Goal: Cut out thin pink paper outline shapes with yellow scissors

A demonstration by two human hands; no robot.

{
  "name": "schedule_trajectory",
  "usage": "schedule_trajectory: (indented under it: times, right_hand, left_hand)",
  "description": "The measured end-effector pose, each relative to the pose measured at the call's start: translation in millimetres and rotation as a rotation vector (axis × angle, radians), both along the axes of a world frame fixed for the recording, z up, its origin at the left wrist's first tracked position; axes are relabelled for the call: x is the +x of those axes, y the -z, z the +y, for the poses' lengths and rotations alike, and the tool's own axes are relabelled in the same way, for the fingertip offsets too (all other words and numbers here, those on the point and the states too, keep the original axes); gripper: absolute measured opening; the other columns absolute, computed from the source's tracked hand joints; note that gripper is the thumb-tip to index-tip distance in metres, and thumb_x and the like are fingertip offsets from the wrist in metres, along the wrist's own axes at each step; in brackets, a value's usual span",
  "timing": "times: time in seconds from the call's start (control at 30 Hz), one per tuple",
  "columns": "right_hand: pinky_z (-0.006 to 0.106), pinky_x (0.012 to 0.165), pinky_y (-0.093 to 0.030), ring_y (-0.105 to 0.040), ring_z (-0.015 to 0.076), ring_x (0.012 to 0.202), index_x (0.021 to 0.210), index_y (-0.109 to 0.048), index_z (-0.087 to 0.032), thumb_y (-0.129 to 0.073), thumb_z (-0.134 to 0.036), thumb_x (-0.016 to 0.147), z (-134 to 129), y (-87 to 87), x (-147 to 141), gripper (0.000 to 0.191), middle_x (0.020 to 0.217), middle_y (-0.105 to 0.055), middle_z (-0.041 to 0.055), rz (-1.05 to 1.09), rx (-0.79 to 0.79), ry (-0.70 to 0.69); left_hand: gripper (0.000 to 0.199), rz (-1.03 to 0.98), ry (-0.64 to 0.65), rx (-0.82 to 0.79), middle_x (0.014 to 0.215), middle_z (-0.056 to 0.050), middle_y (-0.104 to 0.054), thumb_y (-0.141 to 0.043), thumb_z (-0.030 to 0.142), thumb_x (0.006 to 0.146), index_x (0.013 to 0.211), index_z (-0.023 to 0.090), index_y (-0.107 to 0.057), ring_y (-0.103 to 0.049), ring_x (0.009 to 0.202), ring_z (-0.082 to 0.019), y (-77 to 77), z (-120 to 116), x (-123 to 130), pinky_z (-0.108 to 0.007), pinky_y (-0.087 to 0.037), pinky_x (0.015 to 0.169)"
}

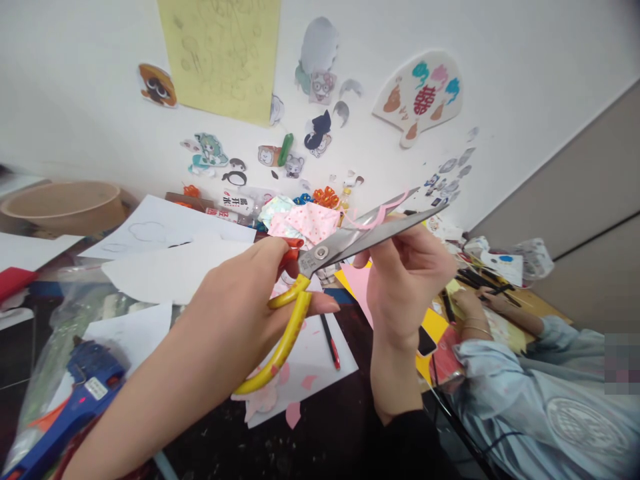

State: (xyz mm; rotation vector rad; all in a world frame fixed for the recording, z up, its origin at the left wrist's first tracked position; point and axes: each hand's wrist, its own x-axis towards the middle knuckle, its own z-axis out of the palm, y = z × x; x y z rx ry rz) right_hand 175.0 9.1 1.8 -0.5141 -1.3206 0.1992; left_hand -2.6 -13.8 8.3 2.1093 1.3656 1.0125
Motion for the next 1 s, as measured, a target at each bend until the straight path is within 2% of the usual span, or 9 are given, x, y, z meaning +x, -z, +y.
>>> schedule_trajectory:
  times: [0.27,0.47,0.6,0.8,1.0]
  right_hand:
    - [0.018,0.044,-0.047,-0.056,0.0052,0.048,0.078,-0.072,-0.02,-0.067,-0.006,0.084,1.0,1.1,-1.5,0.016,0.06,-0.06,-0.0065,0.002,0.047,-0.008]
    - [0.019,0.044,-0.047,-0.056,0.0056,0.049,0.08,-0.073,-0.021,-0.068,-0.007,0.084,-0.5,1.1,-4.1,0.016,0.062,-0.061,-0.0061,0.012,0.072,0.042]
    - [0.02,0.044,-0.046,-0.057,0.0062,0.051,0.082,-0.074,-0.021,-0.067,-0.007,0.084,1.7,2.7,-5.6,0.017,0.066,-0.062,-0.005,0.022,0.131,0.074]
    - [0.026,0.052,-0.049,-0.059,0.0103,0.058,0.086,-0.075,-0.022,-0.069,-0.01,0.085,4.3,5.9,-5.7,0.014,0.065,-0.063,-0.0037,0.021,0.202,0.171]
    - [0.031,0.061,-0.051,-0.062,0.013,0.066,0.085,-0.073,-0.024,-0.068,-0.011,0.086,1.8,5.5,-7.5,0.014,0.07,-0.065,-0.003,-0.015,0.229,0.286]
  left_hand:
    - [0.048,-0.026,0.023,-0.01,0.058,0.005,-0.045,-0.063,0.067,0.079,0.074,0.025,-0.041,-0.041,0.054,-0.016,-1.8,-2.7,0.1,-0.029,-0.034,0.054]
    - [0.045,-0.047,0.045,-0.006,0.064,0.003,-0.051,-0.064,0.062,0.081,0.073,0.025,-0.04,-0.047,0.061,-0.018,-0.5,-3.2,0.7,-0.03,-0.036,0.059]
    - [0.042,-0.02,0.039,0.0,0.066,0.004,-0.053,-0.065,0.059,0.082,0.077,0.024,-0.042,-0.045,0.057,-0.016,3.3,-4.0,2.7,-0.03,-0.035,0.059]
    - [0.035,-0.02,0.043,-0.047,0.071,0.002,-0.06,-0.061,0.057,0.085,0.087,0.024,-0.049,-0.052,0.061,-0.019,3.7,-6.9,7.0,-0.031,-0.036,0.06]
    - [0.032,-0.007,0.041,-0.076,0.072,0.002,-0.061,-0.062,0.053,0.086,0.087,0.024,-0.048,-0.053,0.061,-0.019,4.0,-10.0,6.7,-0.031,-0.037,0.06]
